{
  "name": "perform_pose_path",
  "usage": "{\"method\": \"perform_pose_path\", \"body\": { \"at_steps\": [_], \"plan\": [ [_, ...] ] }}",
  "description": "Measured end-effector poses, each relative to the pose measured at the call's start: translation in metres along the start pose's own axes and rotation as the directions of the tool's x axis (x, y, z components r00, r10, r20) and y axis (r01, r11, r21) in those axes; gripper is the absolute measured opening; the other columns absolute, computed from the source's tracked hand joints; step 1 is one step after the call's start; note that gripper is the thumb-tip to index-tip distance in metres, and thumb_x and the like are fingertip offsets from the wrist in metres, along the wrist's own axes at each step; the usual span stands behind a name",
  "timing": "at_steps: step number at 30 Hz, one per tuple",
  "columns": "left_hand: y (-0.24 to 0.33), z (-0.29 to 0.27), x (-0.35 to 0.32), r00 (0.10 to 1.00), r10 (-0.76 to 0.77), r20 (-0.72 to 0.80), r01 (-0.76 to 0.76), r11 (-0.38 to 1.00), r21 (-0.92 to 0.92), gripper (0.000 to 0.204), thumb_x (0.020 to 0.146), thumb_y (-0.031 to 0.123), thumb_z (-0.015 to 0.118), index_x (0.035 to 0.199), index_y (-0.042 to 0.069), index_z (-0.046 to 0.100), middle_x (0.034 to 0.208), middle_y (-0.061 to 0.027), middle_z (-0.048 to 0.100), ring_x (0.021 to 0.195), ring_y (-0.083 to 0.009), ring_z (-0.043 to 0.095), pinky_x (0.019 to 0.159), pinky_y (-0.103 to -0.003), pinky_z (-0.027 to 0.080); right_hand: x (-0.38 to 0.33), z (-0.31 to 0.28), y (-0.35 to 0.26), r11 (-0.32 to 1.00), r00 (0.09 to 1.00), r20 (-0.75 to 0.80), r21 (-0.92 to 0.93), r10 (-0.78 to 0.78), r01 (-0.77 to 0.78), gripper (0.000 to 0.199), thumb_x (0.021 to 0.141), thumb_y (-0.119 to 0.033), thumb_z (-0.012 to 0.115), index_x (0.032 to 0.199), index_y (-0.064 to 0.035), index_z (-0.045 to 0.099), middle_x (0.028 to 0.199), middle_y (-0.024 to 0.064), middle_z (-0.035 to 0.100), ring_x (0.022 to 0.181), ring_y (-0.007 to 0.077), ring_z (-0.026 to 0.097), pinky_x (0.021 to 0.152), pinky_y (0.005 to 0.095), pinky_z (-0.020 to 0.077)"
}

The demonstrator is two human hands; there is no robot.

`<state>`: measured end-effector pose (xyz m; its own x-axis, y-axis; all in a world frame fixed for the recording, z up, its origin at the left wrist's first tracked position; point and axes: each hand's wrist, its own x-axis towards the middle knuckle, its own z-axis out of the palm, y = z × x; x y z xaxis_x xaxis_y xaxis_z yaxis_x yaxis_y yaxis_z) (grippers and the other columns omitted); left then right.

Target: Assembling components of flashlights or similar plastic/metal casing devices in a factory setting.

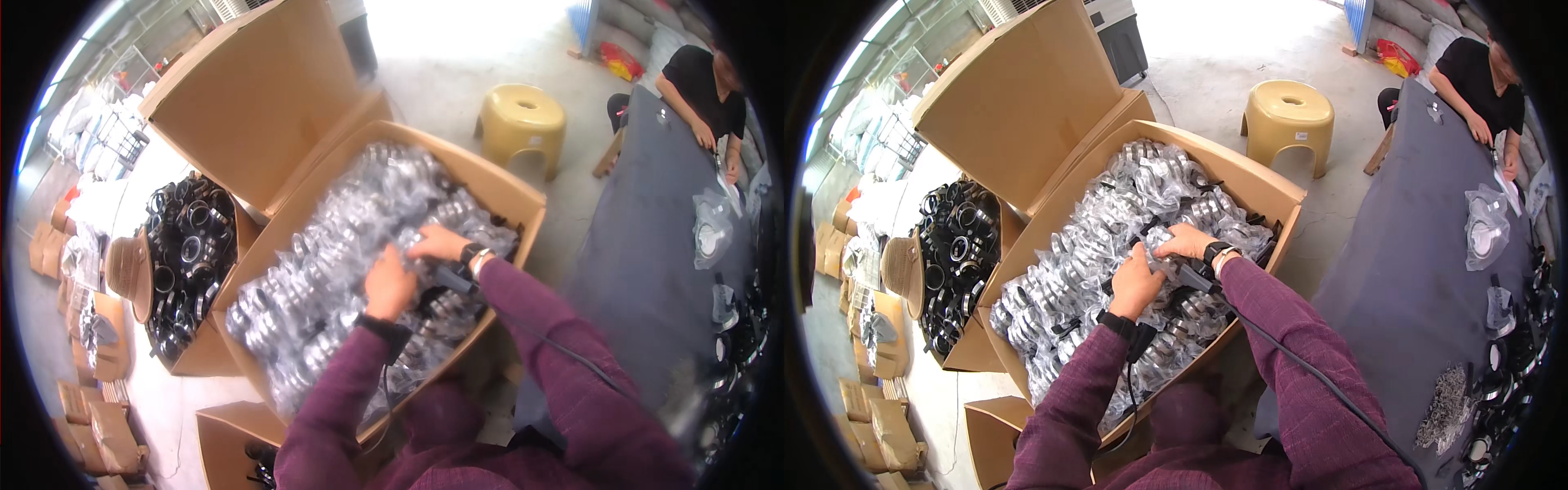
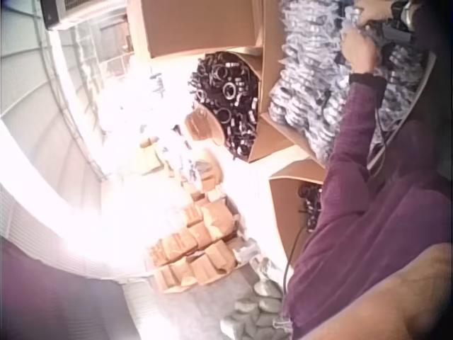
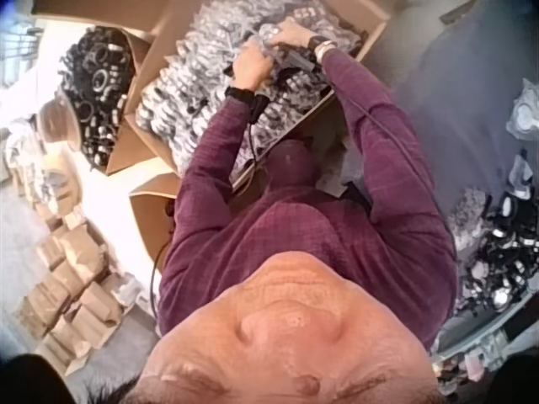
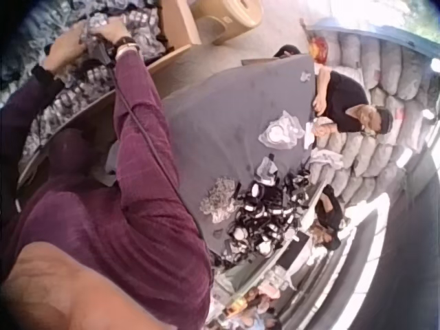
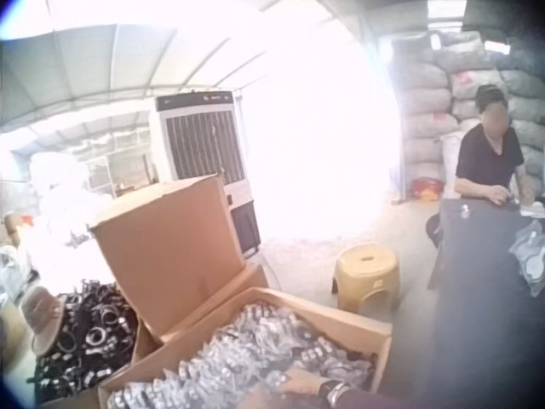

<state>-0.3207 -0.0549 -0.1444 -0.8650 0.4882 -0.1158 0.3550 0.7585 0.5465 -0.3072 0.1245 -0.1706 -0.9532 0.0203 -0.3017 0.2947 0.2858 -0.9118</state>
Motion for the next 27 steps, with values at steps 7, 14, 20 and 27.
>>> {"method": "perform_pose_path", "body": {
  "at_steps": [7,14,20,27],
  "plan": [
    [-0.009,-0.007,-0.023,0.968,0.187,-0.169,-0.104,0.908,0.407,0.082,0.073,0.038,0.073,0.141,0.011,0.036,0.139,-0.0243,0.038,0.125,-0.0449,0.037,0.095,-0.059,0.033,0.005,0.006,-0.006,0.989,0.999,0.010,-0.136,-0.053,0.054,0.053,0.068,-0.039,0.075,0.097,0.0037,0.065,0.092,0.0159,0.068,0.085,0.0239,0.063,0.078,0.0336,0.0475],
    [0.001,0.026,-0.070,0.942,0.335,-0.013,-0.305,0.874,0.379,0.092,0.068,0.046,0.075,0.145,0.024,0.031,0.152,-0.0171,0.018,0.137,-0.0477,0.016,0.099,-0.073,0.018,0.024,-0.005,0.034,0.995,0.999,0.018,-0.097,-0.030,0.032,0.043,0.079,-0.024,0.073,0.111,0.0018,0.061,0.096,0.0064,0.066,0.083,0.0125,0.059,0.073,0.0275,0.0482],
    [-0.034,0.002,-0.048,0.933,0.360,0.020,-0.328,0.824,0.462,0.090,0.069,0.048,0.075,0.145,0.029,0.031,0.151,-0.0136,0.022,0.134,-0.0462,0.023,0.097,-0.072,0.023,0.020,0.009,0.012,0.999,0.999,0.007,0.025,-0.037,0.037,0.041,0.080,-0.023,0.071,0.112,0.0014,0.061,0.102,0.0071,0.066,0.091,0.0132,0.058,0.079,0.0282,0.0473],
    [-0.039,-0.008,-0.038,0.918,0.393,-0.054,-0.327,0.827,0.457,0.076,0.077,0.041,0.069,0.143,0.024,0.035,0.149,-0.0097,0.031,0.128,-0.0403,0.036,0.091,-0.060,0.035,0.023,0.014,0.011,0.963,0.980,-0.117,-0.238,-0.161,0.130,0.063,0.073,-0.041,0.071,0.111,0.0072,0.058,0.110,0.0252,0.062,0.103,0.0352,0.060,0.088,0.0385,0.0463]
  ]
}}
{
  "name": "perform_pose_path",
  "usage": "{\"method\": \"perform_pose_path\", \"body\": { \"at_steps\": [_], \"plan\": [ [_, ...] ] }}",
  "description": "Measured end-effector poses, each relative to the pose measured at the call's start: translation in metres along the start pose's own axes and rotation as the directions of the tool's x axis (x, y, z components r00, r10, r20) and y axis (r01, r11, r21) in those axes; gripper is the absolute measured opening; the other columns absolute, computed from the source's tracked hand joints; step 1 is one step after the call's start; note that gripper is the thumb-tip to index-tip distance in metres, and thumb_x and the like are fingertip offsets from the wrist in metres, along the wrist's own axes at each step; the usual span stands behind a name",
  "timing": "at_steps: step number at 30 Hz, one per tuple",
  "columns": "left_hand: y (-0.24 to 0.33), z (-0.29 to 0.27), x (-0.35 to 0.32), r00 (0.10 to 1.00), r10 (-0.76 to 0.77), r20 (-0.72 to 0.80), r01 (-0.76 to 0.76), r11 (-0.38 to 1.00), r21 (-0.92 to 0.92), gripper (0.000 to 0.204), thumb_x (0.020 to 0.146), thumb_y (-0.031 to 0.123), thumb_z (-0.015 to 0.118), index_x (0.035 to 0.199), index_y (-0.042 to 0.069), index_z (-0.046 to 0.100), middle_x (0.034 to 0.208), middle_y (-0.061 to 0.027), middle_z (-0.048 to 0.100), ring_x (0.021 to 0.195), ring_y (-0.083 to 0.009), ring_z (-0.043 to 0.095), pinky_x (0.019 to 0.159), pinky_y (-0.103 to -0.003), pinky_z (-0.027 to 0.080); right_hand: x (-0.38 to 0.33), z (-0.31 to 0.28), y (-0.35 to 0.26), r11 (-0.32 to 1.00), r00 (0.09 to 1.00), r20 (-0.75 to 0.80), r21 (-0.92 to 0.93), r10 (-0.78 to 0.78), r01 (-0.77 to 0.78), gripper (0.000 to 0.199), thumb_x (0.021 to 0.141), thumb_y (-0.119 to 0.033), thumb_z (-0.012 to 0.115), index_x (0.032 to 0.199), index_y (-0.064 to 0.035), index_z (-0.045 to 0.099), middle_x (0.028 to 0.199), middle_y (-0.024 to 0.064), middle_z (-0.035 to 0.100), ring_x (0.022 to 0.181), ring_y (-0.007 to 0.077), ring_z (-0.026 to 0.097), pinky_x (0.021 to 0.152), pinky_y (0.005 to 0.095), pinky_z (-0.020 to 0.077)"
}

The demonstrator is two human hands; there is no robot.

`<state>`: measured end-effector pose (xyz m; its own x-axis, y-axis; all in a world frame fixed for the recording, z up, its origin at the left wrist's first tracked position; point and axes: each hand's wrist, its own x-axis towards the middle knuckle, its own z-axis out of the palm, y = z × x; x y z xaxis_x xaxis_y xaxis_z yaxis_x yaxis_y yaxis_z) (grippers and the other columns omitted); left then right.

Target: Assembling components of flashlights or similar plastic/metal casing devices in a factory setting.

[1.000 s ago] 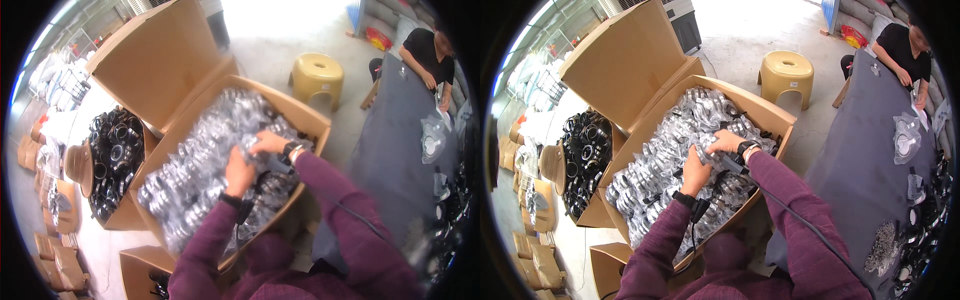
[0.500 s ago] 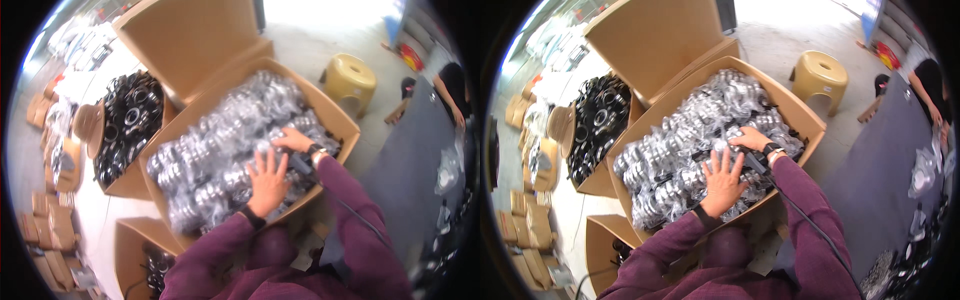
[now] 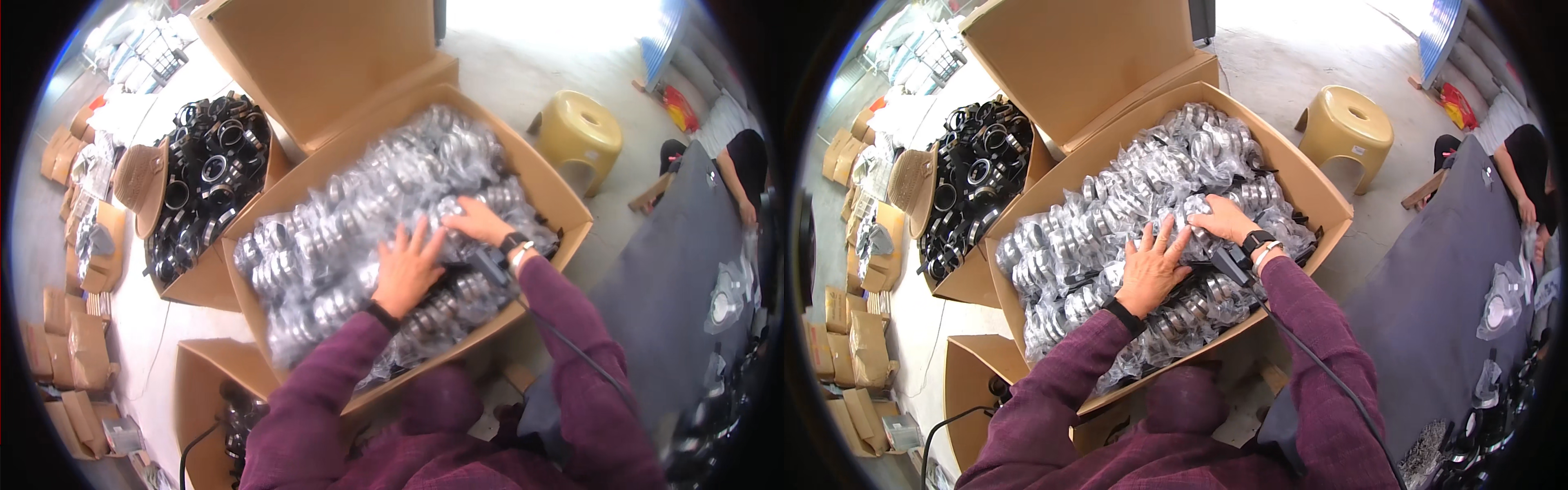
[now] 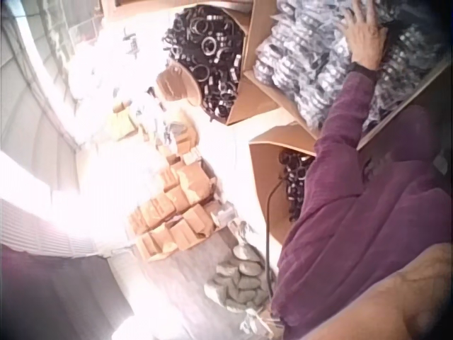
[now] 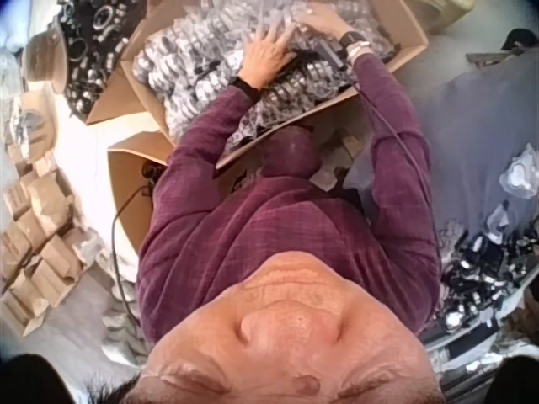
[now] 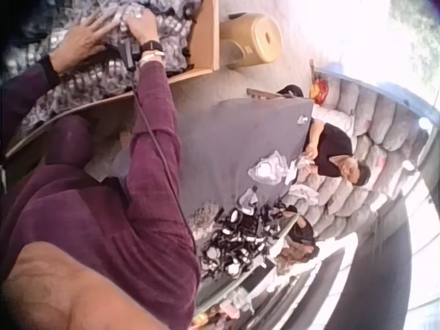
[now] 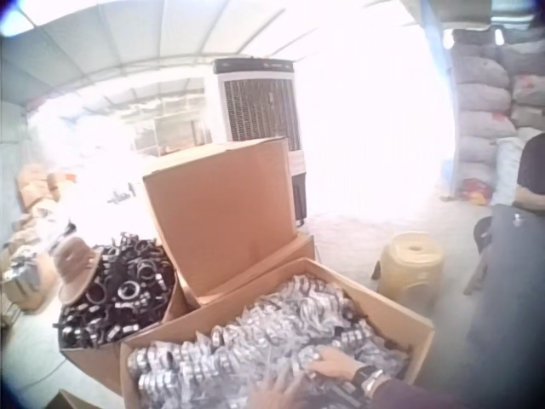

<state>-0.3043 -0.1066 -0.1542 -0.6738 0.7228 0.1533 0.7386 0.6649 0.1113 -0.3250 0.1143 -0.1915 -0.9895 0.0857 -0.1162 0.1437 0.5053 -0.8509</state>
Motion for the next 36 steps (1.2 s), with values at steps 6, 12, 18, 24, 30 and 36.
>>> {"method": "perform_pose_path", "body": {
  "at_steps": [6,12,18,24,30,36],
  "plan": [
    [0.002,0.001,0.004,0.994,-0.105,-0.026,0.100,0.984,-0.146,0.092,0.063,0.028,0.076,0.141,0.004,0.033,0.141,-0.0124,0.039,0.108,-0.0303,0.050,0.084,-0.046,0.040,0.000,-0.004,-0.011,0.999,1.000,0.028,-0.047,0.010,-0.009,0.063,0.075,-0.047,0.070,0.107,0.0061,0.060,0.105,0.0245,0.064,0.101,0.0344,0.061,0.087,0.0381,0.0465],
    [0.001,-0.002,0.012,0.985,-0.171,0.033,0.174,0.972,-0.160,0.088,0.059,0.025,0.077,0.136,0.006,0.038,0.137,-0.0152,0.038,0.116,-0.0338,0.046,0.087,-0.049,0.040,-0.007,-0.003,-0.001,0.979,0.997,-0.072,-0.200,0.026,-0.040,0.067,0.081,-0.062,0.058,0.097,0.0037,0.060,0.094,0.0240,0.065,0.092,0.0388,0.061,0.081,0.0428,0.0464],
    [0.000,-0.002,0.016,0.985,-0.164,0.055,0.172,0.948,-0.267,0.091,0.057,0.027,0.082,0.134,0.008,0.039,0.142,-0.0196,0.037,0.124,-0.0364,0.044,0.091,-0.051,0.041,-0.013,0.001,-0.002,0.953,0.990,-0.138,-0.300,0.010,-0.051,0.075,0.082,-0.063,0.054,0.117,0.0035,0.055,0.105,0.0284,0.063,0.102,0.0426,0.059,0.088,0.0462,0.0458],
    [-0.003,0.007,0.008,0.995,-0.103,-0.005,0.098,0.960,-0.263,0.092,0.059,0.025,0.080,0.138,0.009,0.036,0.138,-0.0181,0.042,0.118,-0.0344,0.050,0.088,-0.049,0.042,-0.019,0.011,-0.016,0.969,0.974,-0.227,-0.233,0.023,-0.077,0.066,0.085,-0.056,0.056,0.116,0.0024,0.053,0.105,0.0284,0.062,0.101,0.0427,0.059,0.087,0.0485,0.0454],
    [0.010,-0.001,0.018,0.998,-0.055,-0.028,0.047,0.970,-0.238,0.094,0.059,0.029,0.081,0.138,0.007,0.036,0.135,-0.0187,0.044,0.116,-0.0347,0.051,0.089,-0.050,0.043,-0.027,0.004,-0.009,0.911,0.902,-0.418,-0.405,-0.112,-0.074,0.060,0.082,-0.051,0.059,0.111,0.0010,0.057,0.104,0.0213,0.064,0.098,0.0393,0.060,0.084,0.0494,0.0461],
    [0.003,0.006,0.012,0.960,-0.021,-0.279,-0.052,0.966,-0.254,0.074,0.067,0.038,0.078,0.125,0.002,0.048,0.121,-0.0189,0.054,0.106,-0.0384,0.055,0.082,-0.046,0.045,-0.021,0.050,-0.036,0.968,0.865,-0.464,-0.237,-0.191,0.086,0.040,0.076,-0.040,0.064,0.090,-0.0024,0.062,0.092,0.0188,0.063,0.091,0.0370,0.059,0.079,0.0467,0.0469]
  ]
}}
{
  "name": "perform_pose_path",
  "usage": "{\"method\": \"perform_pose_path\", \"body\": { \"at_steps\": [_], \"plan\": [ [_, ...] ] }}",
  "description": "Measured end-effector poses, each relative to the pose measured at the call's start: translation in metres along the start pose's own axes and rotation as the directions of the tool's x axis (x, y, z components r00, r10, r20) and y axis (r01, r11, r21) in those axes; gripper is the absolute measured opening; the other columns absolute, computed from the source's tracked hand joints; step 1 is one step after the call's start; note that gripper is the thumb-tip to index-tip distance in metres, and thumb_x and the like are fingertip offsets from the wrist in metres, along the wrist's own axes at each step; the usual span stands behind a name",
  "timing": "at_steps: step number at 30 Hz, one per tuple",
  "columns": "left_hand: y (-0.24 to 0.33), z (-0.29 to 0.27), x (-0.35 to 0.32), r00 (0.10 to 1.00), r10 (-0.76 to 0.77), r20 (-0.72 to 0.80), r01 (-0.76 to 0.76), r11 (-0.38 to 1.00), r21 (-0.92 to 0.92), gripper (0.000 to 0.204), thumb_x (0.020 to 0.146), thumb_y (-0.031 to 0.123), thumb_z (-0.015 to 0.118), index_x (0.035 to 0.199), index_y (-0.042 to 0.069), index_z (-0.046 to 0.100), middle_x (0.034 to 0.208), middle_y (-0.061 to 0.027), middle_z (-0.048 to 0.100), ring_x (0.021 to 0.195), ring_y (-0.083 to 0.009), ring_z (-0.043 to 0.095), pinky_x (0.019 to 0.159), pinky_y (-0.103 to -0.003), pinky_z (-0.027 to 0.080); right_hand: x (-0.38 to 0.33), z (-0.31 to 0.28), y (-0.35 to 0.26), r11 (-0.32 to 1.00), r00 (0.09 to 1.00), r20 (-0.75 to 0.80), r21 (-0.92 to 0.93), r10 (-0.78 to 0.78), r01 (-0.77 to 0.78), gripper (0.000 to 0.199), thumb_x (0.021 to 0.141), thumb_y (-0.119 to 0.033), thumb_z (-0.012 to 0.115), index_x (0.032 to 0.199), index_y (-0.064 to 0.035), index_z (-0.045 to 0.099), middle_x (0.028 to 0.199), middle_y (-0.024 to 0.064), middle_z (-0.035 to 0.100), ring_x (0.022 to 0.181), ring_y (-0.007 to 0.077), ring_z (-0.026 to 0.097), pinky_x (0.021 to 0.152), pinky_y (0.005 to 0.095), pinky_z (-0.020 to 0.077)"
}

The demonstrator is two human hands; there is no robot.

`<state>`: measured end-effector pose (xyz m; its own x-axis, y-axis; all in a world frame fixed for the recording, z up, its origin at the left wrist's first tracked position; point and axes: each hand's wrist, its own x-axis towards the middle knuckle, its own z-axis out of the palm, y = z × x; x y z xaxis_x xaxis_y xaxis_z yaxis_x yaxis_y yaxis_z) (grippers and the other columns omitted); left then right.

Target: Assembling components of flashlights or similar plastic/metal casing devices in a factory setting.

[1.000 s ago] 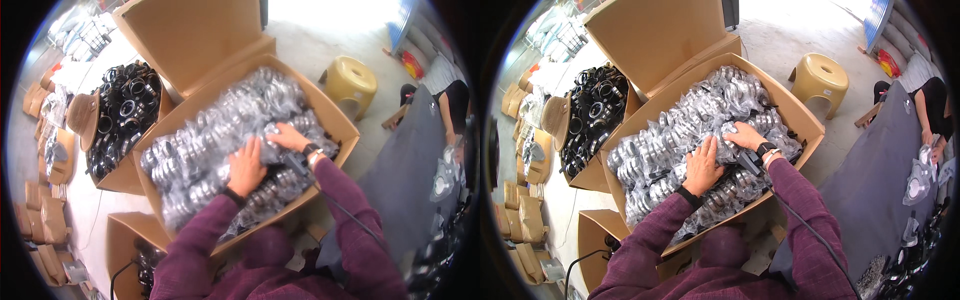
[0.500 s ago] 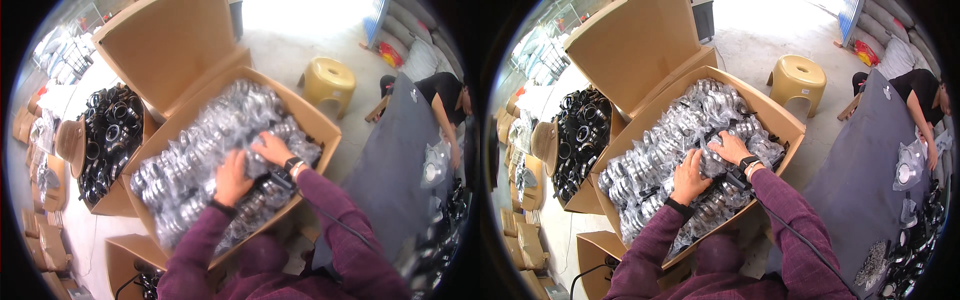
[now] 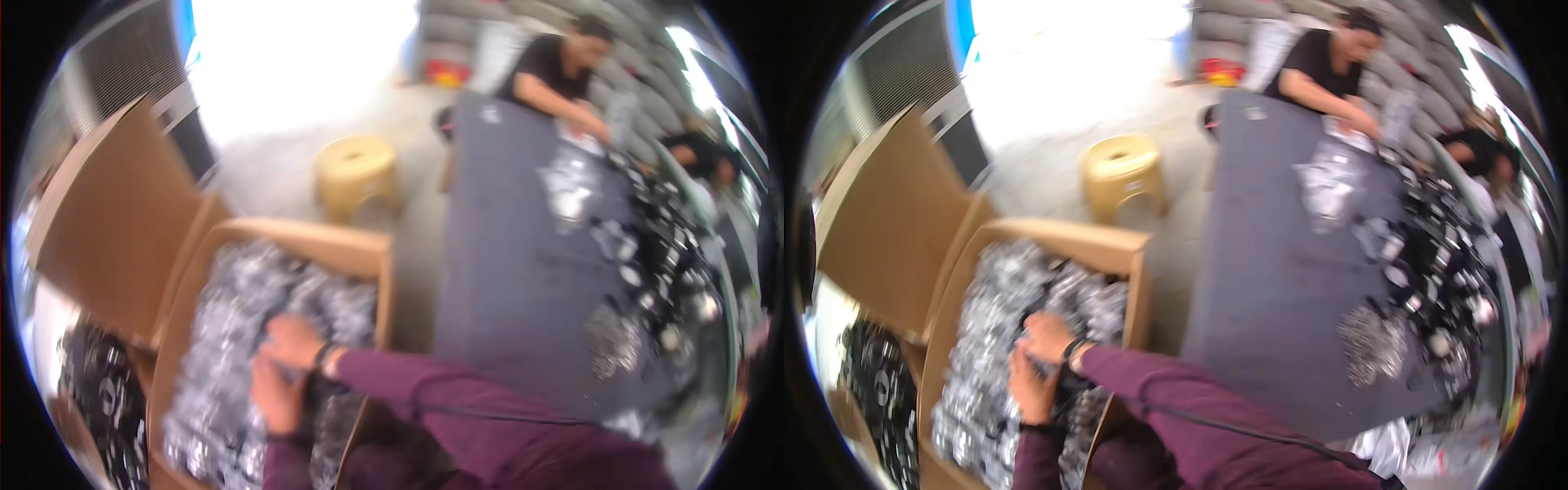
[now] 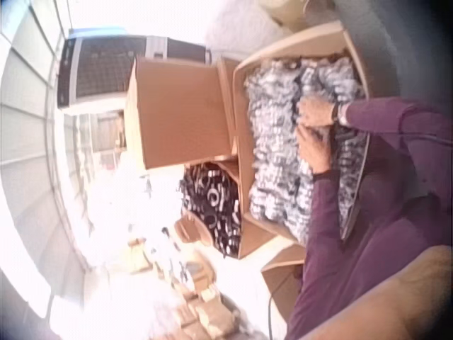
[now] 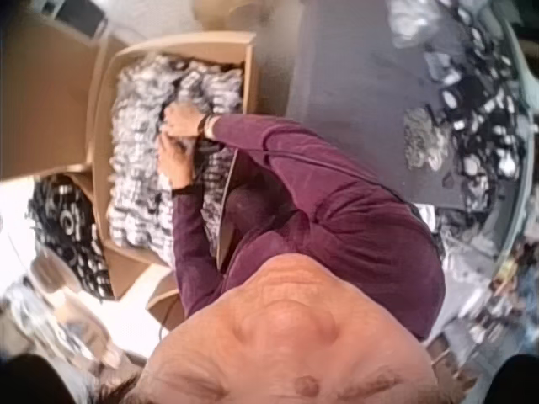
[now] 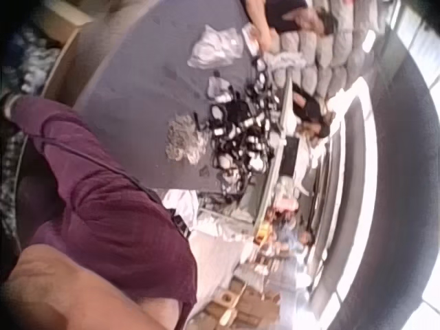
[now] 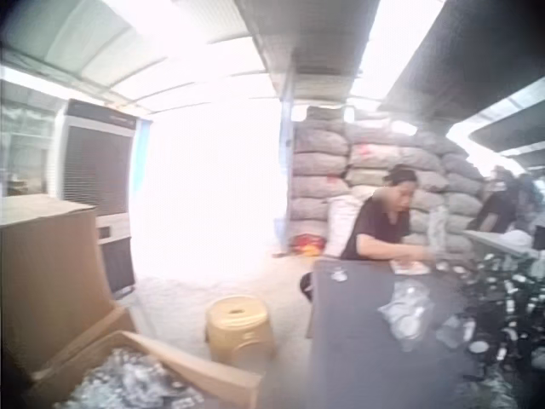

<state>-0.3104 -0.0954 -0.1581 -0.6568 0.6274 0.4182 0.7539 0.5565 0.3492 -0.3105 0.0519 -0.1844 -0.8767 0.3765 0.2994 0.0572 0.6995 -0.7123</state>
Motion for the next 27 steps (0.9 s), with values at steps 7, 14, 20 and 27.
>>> {"method": "perform_pose_path", "body": {
  "at_steps": [7,14,20,27],
  "plan": [
    [0.007,0.015,0.001,0.977,-0.124,0.172,0.103,0.987,0.127,0.067,0.074,0.026,0.071,0.130,0.003,0.041,0.130,-0.0171,0.047,0.111,-0.0382,0.052,0.085,-0.049,0.041,0.007,-0.007,-0.003,0.951,0.930,-0.244,-0.071,0.275,-0.300,0.037,0.090,-0.038,0.053,0.086,-0.0019,0.060,0.083,0.0160,0.064,0.080,0.0334,0.063,0.070,0.0441,0.0488],
    [0.002,0.014,-0.001,0.977,-0.105,0.185,0.079,0.987,0.143,0.064,0.074,0.008,0.061,0.133,0.004,0.039,0.129,-0.0170,0.046,0.110,-0.0371,0.052,0.082,-0.048,0.041,0.009,-0.001,-0.007,0.964,0.966,-0.036,-0.065,0.254,-0.256,0.041,0.087,-0.040,0.057,0.092,-0.0002,0.064,0.089,0.0188,0.065,0.086,0.0362,0.061,0.076,0.0465,0.0462],
    [0.010,0.009,-0.009,0.974,-0.125,0.187,0.087,0.976,0.199,0.089,0.058,0.021,0.078,0.135,0.003,0.037,0.133,-0.0166,0.043,0.116,-0.0370,0.048,0.086,-0.049,0.043,0.035,-0.108,-0.032,0.942,0.975,0.159,-0.321,0.157,-0.099,0.037,0.078,-0.035,0.062,0.091,-0.0010,0.068,0.090,0.0188,0.067,0.090,0.0347,0.064,0.079,0.0457,0.0488],
    [0.008,0.000,-0.007,0.957,-0.135,0.258,0.085,0.977,0.196,0.099,0.057,0.027,0.079,0.140,0.004,0.032,0.140,-0.0196,0.037,0.123,-0.0402,0.043,0.093,-0.053,0.039,-0.013,-0.371,-0.008,0.756,0.998,-0.024,-0.652,0.051,-0.054,0.017,0.078,-0.012,0.058,0.084,-0.0014,0.070,0.081,0.0204,0.067,0.081,0.0349,0.067,0.069,0.0416,0.0530]
  ]
}}
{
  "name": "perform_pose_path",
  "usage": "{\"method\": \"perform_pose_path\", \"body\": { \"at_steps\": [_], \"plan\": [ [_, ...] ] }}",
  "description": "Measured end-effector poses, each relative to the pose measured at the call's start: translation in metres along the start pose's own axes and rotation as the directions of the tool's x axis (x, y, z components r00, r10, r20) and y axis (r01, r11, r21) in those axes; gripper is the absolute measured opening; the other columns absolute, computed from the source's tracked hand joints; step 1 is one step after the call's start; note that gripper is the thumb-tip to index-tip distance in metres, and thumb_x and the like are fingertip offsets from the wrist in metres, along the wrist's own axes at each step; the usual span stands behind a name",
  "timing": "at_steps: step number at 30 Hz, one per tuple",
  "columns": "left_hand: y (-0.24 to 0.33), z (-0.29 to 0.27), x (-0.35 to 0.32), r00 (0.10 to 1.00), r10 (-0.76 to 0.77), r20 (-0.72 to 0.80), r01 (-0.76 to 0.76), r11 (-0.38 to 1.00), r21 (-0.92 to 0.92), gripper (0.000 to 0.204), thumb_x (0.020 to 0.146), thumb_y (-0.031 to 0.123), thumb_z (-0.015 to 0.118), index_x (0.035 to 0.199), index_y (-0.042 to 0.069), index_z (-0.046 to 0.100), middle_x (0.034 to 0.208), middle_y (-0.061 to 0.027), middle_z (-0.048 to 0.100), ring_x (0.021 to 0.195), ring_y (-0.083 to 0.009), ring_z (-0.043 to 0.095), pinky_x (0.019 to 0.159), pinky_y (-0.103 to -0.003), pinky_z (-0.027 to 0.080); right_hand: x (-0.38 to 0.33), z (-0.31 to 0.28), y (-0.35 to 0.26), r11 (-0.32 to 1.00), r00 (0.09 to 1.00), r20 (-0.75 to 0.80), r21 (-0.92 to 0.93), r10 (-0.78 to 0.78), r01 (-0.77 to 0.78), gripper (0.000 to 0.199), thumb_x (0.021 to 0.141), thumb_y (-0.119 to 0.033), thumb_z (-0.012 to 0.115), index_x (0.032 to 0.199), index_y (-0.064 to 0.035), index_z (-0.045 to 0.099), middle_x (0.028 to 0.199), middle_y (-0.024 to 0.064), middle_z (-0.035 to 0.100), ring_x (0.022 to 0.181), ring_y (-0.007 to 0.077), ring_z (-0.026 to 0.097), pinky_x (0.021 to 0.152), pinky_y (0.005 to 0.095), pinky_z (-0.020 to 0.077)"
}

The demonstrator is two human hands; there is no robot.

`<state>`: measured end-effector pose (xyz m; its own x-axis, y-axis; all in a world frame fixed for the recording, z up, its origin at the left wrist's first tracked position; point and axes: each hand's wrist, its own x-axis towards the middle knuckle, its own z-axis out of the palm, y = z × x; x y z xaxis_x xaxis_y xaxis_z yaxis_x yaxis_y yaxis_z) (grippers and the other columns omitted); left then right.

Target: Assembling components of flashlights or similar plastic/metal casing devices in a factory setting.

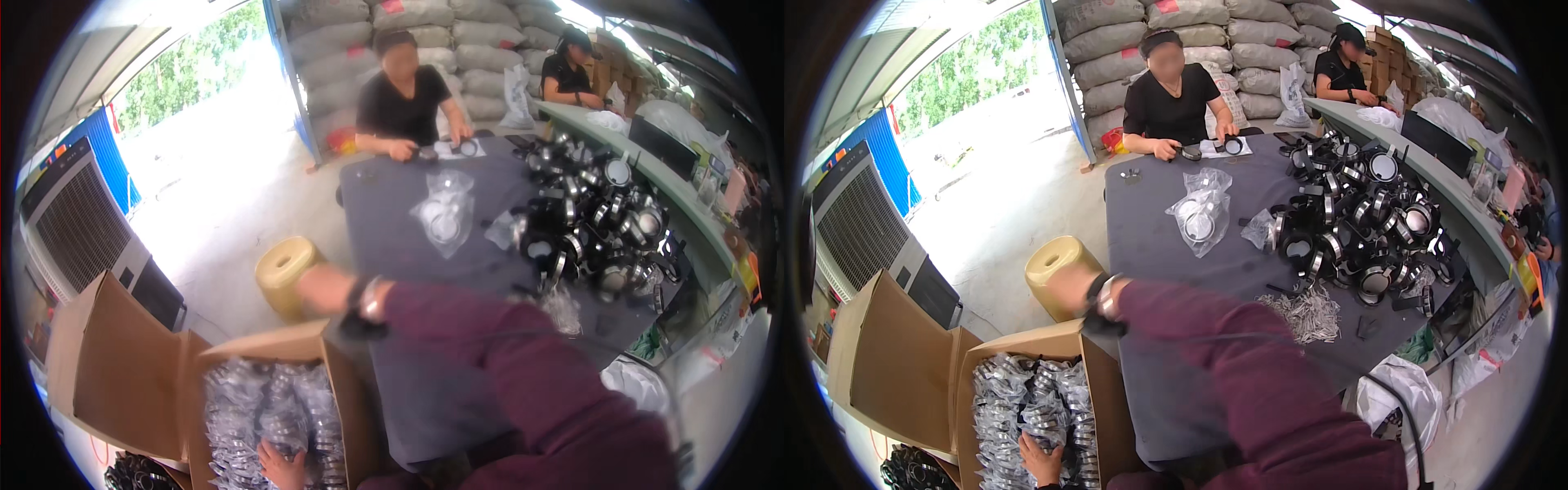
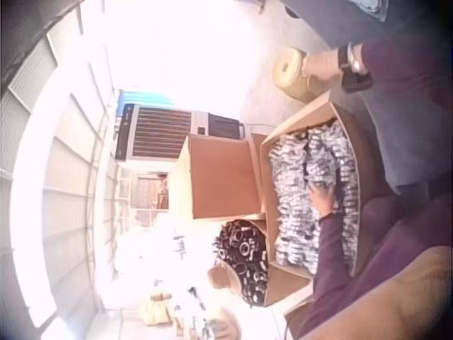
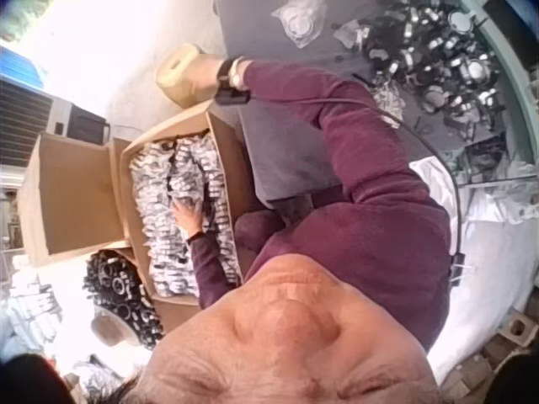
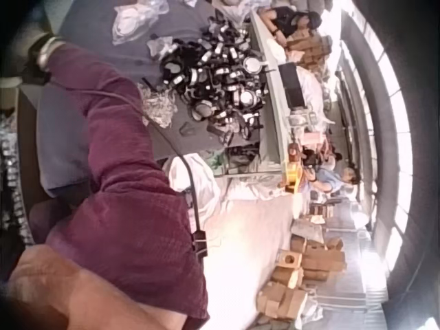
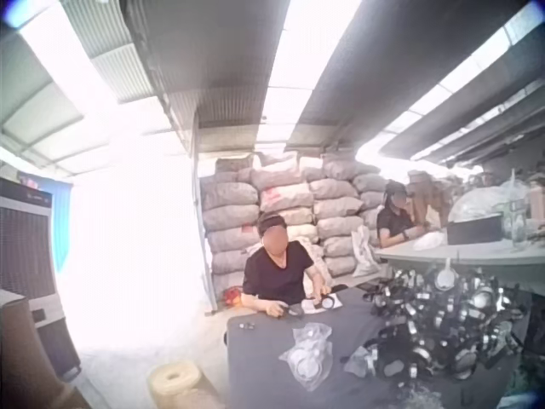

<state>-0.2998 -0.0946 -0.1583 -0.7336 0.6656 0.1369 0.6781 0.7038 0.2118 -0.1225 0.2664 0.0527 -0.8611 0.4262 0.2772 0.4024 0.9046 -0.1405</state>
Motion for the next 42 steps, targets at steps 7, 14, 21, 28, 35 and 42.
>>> {"method": "perform_pose_path", "body": {
  "at_steps": [7,14,21,28,35,42],
  "plan": [
    [0.005,-0.061,-0.007,0.998,0.046,-0.039,-0.046,0.999,-0.004,0.074,0.073,0.040,0.071,0.132,0.001,0.049,0.131,-0.0263,0.050,0.120,-0.0395,0.049,0.102,-0.047,0.037,-0.128,-0.064,0.185,0.737,0.863,0.073,-0.560,0.500,-0.380,0.022,0.082,-0.017,0.057,0.098,-0.0164,0.072,0.107,0.0045,0.068,0.106,0.0247,0.062,0.080,0.0505,0.0513],
    [0.122,-0.120,0.000,0.957,0.092,-0.275,-0.276,0.588,-0.760,0.066,0.073,0.005,0.067,0.134,0.004,0.043,0.134,-0.0178,0.044,0.115,-0.0293,0.052,0.089,-0.042,0.045,-0.168,-0.089,0.209,0.809,0.931,0.110,-0.538,0.347,-0.238,0.012,0.074,-0.012,0.064,0.084,-0.0058,0.069,0.086,0.0145,0.068,0.084,0.0323,0.066,0.073,0.0417,0.0522],
    [0.331,-0.160,-0.045,0.751,0.560,-0.349,-0.619,0.415,-0.666,0.075,0.070,0.005,0.072,0.137,0.004,0.039,0.139,-0.0174,0.041,0.125,-0.0331,0.044,0.097,-0.041,0.042,-0.171,-0.086,0.137,0.963,0.964,0.097,-0.134,0.246,-0.233,0.021,0.070,-0.017,0.062,0.082,0.0000,0.068,0.080,0.0208,0.066,0.079,0.0363,0.066,0.070,0.0433,0.0522],
    [0.391,-0.075,-0.018,0.814,0.504,-0.290,-0.559,0.540,-0.630,0.071,0.067,0.014,0.075,0.130,0.003,0.044,0.120,-0.0175,0.053,0.112,-0.0357,0.050,0.093,-0.041,0.044,-0.176,-0.075,0.075,0.762,0.926,0.357,0.632,-0.121,-0.144,0.022,0.073,-0.013,0.059,0.082,0.0067,0.064,0.072,0.0214,0.063,0.061,0.0239,0.060,0.060,0.0371,0.0487],
    [0.387,-0.070,-0.032,0.770,0.456,-0.447,-0.630,0.426,-0.650,0.043,0.067,0.015,0.074,0.106,0.005,0.059,0.107,-0.0157,0.055,0.101,-0.0348,0.054,0.084,-0.041,0.046,-0.118,-0.079,0.222,0.861,0.911,-0.116,-0.298,0.396,-0.413,0.028,0.078,-0.008,0.059,0.104,-0.0030,0.066,0.100,0.0131,0.068,0.092,0.0324,0.065,0.077,0.0421,0.0524],
    [0.389,-0.071,-0.027,0.763,0.463,-0.451,-0.637,0.417,-0.649,0.047,0.068,0.015,0.074,0.111,0.005,0.058,0.112,-0.0184,0.054,0.103,-0.0359,0.053,0.087,-0.041,0.046,-0.133,-0.070,0.245,0.776,0.867,-0.031,-0.431,0.498,-0.461,0.021,0.076,-0.007,0.061,0.096,-0.0061,0.069,0.099,0.0136,0.069,0.100,0.0307,0.064,0.087,0.0535,0.0447]
  ]
}}
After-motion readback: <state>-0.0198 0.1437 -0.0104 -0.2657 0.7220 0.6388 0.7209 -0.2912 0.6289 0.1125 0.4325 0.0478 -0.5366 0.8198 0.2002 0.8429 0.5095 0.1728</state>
